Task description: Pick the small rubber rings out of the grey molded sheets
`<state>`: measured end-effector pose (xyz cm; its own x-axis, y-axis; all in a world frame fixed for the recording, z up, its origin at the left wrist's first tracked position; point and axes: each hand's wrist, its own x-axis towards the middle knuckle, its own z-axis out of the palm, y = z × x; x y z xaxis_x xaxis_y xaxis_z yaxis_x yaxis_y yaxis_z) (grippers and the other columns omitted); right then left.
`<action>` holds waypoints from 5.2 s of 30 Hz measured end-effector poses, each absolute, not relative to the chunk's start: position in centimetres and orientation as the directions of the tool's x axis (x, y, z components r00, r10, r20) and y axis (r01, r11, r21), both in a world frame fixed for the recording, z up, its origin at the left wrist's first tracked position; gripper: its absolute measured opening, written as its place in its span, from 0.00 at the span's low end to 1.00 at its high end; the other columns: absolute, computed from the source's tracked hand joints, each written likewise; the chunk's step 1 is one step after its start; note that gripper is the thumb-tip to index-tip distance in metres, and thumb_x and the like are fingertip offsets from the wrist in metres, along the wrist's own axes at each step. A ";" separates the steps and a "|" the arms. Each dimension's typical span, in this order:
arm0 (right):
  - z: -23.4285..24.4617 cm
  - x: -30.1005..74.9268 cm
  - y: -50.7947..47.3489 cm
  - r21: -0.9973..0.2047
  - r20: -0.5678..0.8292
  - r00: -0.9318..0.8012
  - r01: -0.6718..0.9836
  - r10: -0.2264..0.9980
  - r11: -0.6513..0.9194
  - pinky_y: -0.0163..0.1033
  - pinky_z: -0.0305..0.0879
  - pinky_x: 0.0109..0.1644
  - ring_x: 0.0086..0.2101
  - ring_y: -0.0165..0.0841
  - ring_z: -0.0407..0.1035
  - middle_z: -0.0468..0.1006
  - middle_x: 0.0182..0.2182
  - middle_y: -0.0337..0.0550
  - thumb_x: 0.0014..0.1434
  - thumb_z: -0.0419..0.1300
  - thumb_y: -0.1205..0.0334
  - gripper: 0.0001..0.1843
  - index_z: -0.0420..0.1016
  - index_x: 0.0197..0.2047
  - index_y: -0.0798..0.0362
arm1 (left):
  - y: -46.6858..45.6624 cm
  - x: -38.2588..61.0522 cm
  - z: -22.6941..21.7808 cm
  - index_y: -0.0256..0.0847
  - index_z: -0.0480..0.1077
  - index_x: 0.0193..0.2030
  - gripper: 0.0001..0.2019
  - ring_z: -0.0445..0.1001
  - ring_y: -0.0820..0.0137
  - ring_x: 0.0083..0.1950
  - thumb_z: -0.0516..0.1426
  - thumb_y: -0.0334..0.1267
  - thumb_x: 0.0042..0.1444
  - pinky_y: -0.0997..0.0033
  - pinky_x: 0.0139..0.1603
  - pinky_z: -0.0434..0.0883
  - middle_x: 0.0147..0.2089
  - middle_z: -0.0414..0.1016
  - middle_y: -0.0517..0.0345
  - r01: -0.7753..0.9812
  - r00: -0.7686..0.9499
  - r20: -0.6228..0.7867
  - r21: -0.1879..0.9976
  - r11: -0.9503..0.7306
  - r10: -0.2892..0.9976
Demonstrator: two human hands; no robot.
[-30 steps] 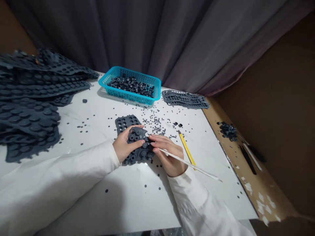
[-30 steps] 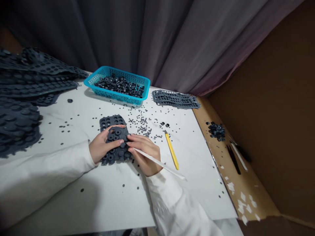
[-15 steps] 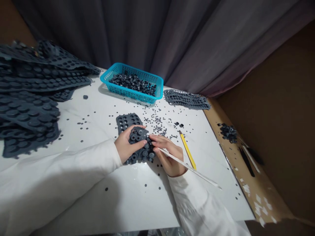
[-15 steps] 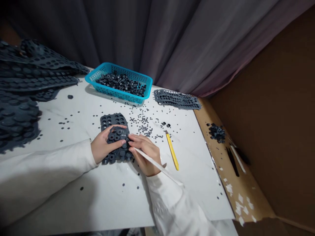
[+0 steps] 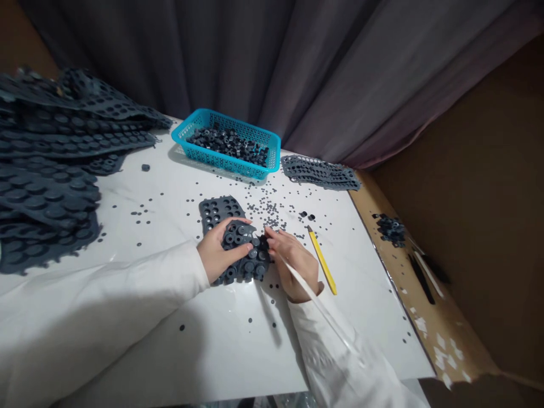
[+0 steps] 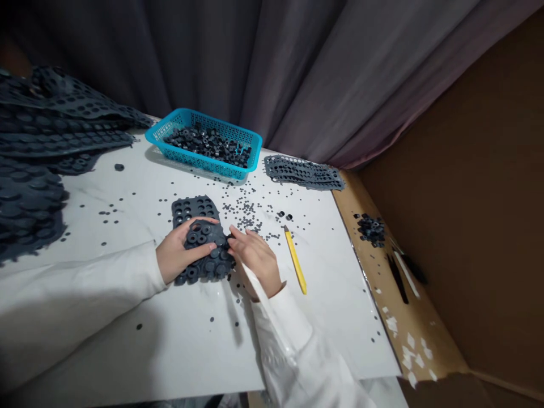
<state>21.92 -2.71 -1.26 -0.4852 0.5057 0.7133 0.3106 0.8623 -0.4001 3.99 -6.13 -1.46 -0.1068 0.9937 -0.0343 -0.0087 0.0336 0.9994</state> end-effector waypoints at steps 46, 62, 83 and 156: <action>0.1 21.7 -3.3 -0.732 0.531 -0.492 0.144 0.690 0.666 0.50 0.69 0.55 0.51 0.39 0.71 0.78 0.47 0.50 0.60 0.57 0.67 0.07 0.74 0.42 0.51 | -6.1 4.0 -1.5 0.39 0.66 0.48 0.20 0.73 0.62 0.49 0.60 0.40 0.47 0.61 0.54 0.68 0.46 0.76 0.52 -0.025 -0.101 -0.039 0.999 0.036 0.994; 0.1 21.8 -3.2 -0.601 0.587 -0.555 0.189 0.589 0.777 0.51 0.66 0.56 0.49 0.39 0.73 0.80 0.45 0.50 0.61 0.56 0.65 0.07 0.73 0.42 0.50 | -5.9 4.0 -1.7 0.39 0.68 0.45 0.19 0.75 0.62 0.46 0.62 0.40 0.44 0.60 0.53 0.69 0.42 0.77 0.53 -0.034 -0.127 -0.059 0.998 0.055 0.990; -0.9 22.3 -2.5 -0.597 0.684 -0.147 0.451 0.715 0.664 0.44 0.73 0.49 0.46 0.39 0.75 0.78 0.47 0.50 0.60 0.56 0.68 0.10 0.72 0.45 0.52 | -5.9 4.0 -1.8 0.39 0.68 0.45 0.20 0.75 0.61 0.46 0.63 0.41 0.44 0.59 0.52 0.70 0.43 0.77 0.52 -0.129 -0.113 -0.119 0.986 0.105 0.986; 0.2 21.9 -3.5 -0.516 0.675 -0.537 0.146 0.506 0.844 0.48 0.71 0.53 0.47 0.38 0.74 0.78 0.47 0.54 0.60 0.57 0.68 0.11 0.73 0.46 0.53 | -6.1 4.6 -0.8 0.37 0.70 0.40 0.24 0.72 0.68 0.35 0.69 0.38 0.34 0.68 0.40 0.69 0.31 0.73 0.60 -0.350 -0.113 -0.278 0.910 0.224 0.954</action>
<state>21.88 -3.48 0.20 -0.5373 0.5056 0.6751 0.1459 0.8441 -0.5160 4.61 -6.11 -0.76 -0.1129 0.9540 -0.2778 -0.3499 0.2235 0.9097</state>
